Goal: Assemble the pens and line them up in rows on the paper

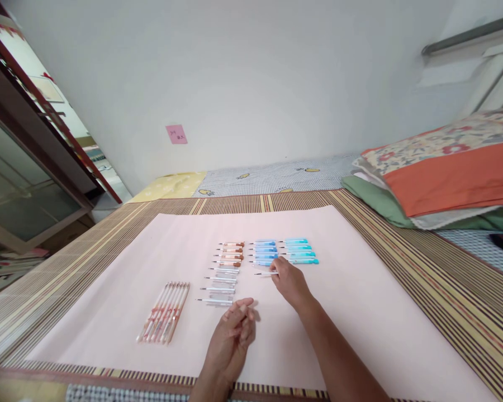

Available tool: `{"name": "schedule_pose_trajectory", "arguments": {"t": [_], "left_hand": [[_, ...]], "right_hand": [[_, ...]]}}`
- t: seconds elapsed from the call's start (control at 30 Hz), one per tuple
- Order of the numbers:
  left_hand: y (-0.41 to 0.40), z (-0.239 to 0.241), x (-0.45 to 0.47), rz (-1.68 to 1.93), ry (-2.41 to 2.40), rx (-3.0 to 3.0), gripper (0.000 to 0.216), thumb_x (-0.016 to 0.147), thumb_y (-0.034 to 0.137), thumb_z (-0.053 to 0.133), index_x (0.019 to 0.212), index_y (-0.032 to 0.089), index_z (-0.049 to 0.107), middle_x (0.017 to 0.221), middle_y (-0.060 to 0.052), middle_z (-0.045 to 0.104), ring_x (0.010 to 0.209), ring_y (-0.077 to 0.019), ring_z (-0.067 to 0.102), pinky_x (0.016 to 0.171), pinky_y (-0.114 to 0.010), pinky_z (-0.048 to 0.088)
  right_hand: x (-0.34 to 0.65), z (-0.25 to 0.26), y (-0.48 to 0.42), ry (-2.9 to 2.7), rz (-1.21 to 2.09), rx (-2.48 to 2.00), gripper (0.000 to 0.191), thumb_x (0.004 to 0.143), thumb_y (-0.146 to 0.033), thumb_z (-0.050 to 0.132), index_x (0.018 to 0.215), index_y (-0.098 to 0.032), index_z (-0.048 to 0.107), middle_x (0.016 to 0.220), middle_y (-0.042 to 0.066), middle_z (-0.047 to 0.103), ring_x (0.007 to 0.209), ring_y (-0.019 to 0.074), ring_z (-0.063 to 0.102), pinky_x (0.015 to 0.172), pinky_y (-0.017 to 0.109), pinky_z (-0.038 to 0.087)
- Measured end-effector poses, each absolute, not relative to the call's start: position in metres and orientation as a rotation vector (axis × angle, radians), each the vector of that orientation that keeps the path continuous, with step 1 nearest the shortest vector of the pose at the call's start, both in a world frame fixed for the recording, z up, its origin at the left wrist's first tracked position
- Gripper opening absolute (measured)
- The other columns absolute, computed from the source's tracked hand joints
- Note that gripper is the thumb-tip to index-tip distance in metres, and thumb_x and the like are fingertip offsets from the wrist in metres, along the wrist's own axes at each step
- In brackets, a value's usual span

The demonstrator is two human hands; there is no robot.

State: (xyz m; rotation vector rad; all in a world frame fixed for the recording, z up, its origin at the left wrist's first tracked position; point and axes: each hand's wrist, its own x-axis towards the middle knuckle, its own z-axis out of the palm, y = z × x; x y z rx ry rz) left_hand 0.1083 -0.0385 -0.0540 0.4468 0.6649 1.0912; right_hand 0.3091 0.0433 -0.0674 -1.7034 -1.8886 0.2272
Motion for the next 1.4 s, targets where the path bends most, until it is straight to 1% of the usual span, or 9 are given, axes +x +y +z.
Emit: {"name": "schedule_pose_trajectory", "arguments": {"t": [0.13, 0.3, 0.5, 0.73, 0.87, 1.1, 1.4], "left_hand": [[-0.039, -0.053, 0.108, 1.088, 0.674, 0.447, 0.033, 0.075, 0.032, 0.086, 0.096, 0.011, 0.071, 0.072, -0.002, 0.063, 0.046, -0.0006, 0.024, 0.046, -0.018, 0.018], [-0.039, -0.053, 0.109, 1.087, 0.676, 0.444, 0.033, 0.075, 0.032, 0.086, 0.096, 0.011, 0.07, 0.072, -0.002, 0.064, 0.046, -0.0005, 0.024, 0.046, -0.018, 0.018], [-0.04, -0.051, 0.11, 1.092, 0.675, 0.456, 0.034, 0.074, 0.033, 0.086, 0.095, 0.011, 0.071, 0.071, -0.002, 0.064, 0.045, -0.0006, 0.024, 0.046, -0.019, 0.017], [-0.04, -0.052, 0.11, 1.085, 0.689, 0.465, 0.037, 0.073, 0.035, 0.087, 0.096, 0.011, 0.069, 0.071, -0.002, 0.063, 0.046, -0.0004, 0.024, 0.046, -0.018, 0.016], [-0.039, -0.054, 0.11, 1.091, 0.691, 0.485, 0.037, 0.074, 0.036, 0.086, 0.096, 0.011, 0.069, 0.071, -0.002, 0.063, 0.045, -0.001, 0.024, 0.045, -0.02, 0.015], [-0.039, -0.055, 0.109, 1.088, 0.68, 0.49, 0.035, 0.077, 0.036, 0.084, 0.097, 0.011, 0.068, 0.072, -0.002, 0.063, 0.046, -0.0012, 0.026, 0.046, -0.02, 0.016], [-0.039, -0.052, 0.111, 1.1, 0.695, 0.468, 0.035, 0.074, 0.033, 0.086, 0.095, 0.01, 0.07, 0.07, -0.002, 0.063, 0.044, -0.0005, 0.026, 0.045, -0.019, 0.015]], "right_hand": [[0.311, -0.066, 0.044, -1.905, 0.163, -1.747, 0.02, 0.08, -0.005, 0.051, 0.087, -0.023, 0.057, 0.094, 0.0, 0.063, 0.072, 0.0144, 0.058, 0.06, 0.024, 0.033], [0.313, -0.066, 0.044, -1.918, 0.06, -1.791, 0.023, 0.079, -0.002, 0.051, 0.087, -0.022, 0.058, 0.096, 0.0, 0.064, 0.074, 0.0147, 0.058, 0.058, 0.025, 0.029], [0.308, -0.064, 0.042, -1.932, 0.017, -1.759, 0.019, 0.081, -0.006, 0.053, 0.089, -0.022, 0.059, 0.095, 0.0, 0.063, 0.07, 0.014, 0.057, 0.059, 0.025, 0.031], [0.296, -0.061, 0.042, -2.015, 0.01, -1.699, 0.019, 0.083, -0.009, 0.054, 0.096, -0.022, 0.061, 0.1, 0.002, 0.065, 0.073, 0.0155, 0.059, 0.063, 0.027, 0.036], [0.293, -0.063, 0.046, -2.023, 0.005, -1.705, 0.021, 0.082, -0.005, 0.053, 0.092, -0.023, 0.059, 0.098, 0.002, 0.066, 0.074, 0.0154, 0.06, 0.063, 0.026, 0.036], [0.297, -0.065, 0.049, -1.986, 0.021, -1.697, 0.018, 0.08, -0.006, 0.054, 0.089, -0.022, 0.058, 0.096, 0.002, 0.065, 0.072, 0.0153, 0.059, 0.063, 0.026, 0.036], [0.298, -0.066, 0.047, -1.965, 0.01, -1.708, 0.02, 0.084, -0.004, 0.051, 0.089, -0.022, 0.059, 0.095, 0.002, 0.065, 0.075, 0.0157, 0.06, 0.062, 0.026, 0.034]]}}
